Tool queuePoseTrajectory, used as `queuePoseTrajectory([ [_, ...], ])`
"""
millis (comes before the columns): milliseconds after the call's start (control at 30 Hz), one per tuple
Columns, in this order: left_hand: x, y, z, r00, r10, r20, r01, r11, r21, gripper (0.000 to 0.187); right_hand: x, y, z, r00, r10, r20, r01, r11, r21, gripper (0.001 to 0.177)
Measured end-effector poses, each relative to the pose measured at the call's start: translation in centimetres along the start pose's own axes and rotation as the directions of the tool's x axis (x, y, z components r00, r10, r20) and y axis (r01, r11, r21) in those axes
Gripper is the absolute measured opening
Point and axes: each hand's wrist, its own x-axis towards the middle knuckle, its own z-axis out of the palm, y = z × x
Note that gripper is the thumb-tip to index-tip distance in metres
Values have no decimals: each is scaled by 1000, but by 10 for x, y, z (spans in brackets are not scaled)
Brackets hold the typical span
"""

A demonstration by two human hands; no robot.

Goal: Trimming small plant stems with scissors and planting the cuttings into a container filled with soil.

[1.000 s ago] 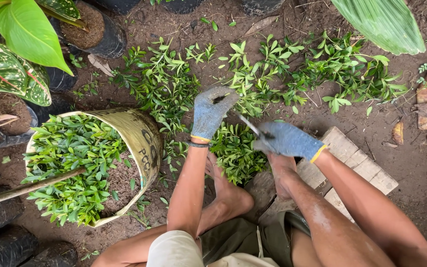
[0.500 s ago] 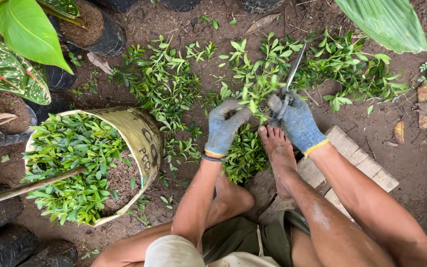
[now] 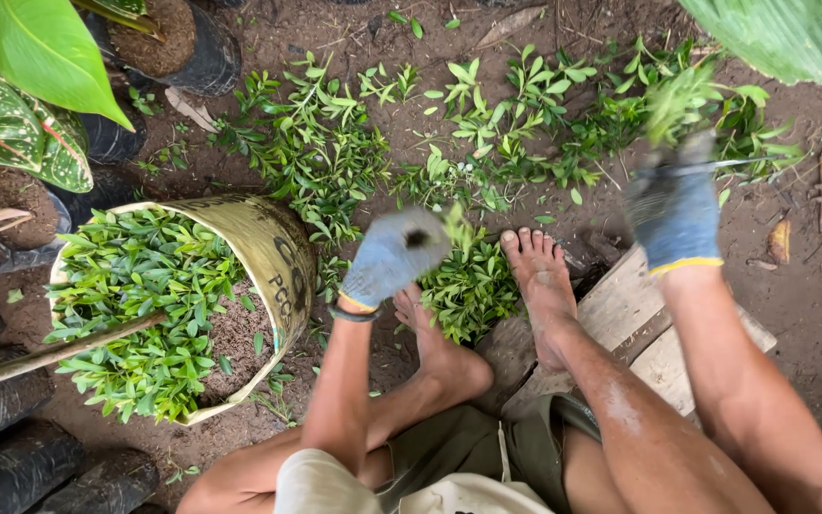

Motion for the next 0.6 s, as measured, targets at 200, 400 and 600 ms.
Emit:
queuePoseTrajectory([
  [200, 24, -10, 10, 987, 86, 136, -142, 865, 481, 34, -39, -21, -27, 962, -159, 222, 244, 866, -436, 44],
  [400, 156, -74, 101, 942, 316, -112, -168, 735, 657, 16, -49, -43, -46, 961, -125, 246, 233, 845, -481, 55],
  [600, 207, -117, 156, 951, 284, 125, -247, 450, 858, 38, -34, -10, 10, 956, -13, 294, 271, 425, -864, 78],
])
